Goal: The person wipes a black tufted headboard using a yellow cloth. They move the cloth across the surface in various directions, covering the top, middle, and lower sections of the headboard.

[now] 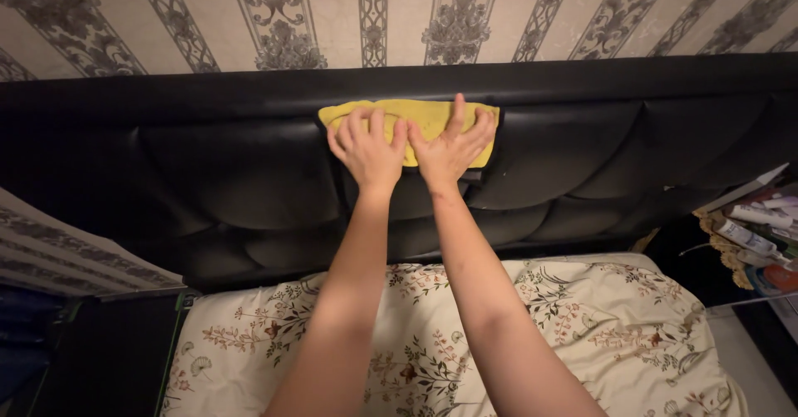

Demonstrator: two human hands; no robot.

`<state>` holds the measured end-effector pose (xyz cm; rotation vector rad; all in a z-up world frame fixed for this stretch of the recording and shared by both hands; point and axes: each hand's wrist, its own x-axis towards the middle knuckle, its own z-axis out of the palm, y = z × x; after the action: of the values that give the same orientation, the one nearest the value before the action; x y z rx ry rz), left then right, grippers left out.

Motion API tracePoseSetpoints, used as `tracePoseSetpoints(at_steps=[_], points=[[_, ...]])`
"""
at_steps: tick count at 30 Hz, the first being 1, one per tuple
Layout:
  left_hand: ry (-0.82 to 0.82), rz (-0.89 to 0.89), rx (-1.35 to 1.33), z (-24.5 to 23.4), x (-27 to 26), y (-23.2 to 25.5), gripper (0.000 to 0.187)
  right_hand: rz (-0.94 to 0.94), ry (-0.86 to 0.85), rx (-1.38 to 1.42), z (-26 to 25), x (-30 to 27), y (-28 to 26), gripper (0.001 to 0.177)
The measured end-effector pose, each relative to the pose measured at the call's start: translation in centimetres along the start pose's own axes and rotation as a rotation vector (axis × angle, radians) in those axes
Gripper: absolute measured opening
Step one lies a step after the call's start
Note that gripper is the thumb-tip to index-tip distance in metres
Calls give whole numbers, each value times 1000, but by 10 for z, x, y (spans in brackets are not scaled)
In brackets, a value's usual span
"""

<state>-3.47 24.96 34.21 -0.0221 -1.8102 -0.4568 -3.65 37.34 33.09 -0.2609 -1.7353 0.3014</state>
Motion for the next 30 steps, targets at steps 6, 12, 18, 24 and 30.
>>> tracePoseSetpoints(at_steps=[6,12,18,24,30], points=[[105,121,-40,-8,-1,-5,42,-122,-17,113,-15,0,7,96],[111,192,-65,-12,-8,-16,43,-144,-55,169,-25,-3,9,101],[111,181,-45,-12,-21,-22,39,-179,-59,166,-25,-8,15,105],[87,182,-42,-13,-47,-32,40,-189,-87,123,-34,-26,22,113],[-20,112,-64,-10,-113,-51,43,-254,-120,134,-40,-55,37,115]])
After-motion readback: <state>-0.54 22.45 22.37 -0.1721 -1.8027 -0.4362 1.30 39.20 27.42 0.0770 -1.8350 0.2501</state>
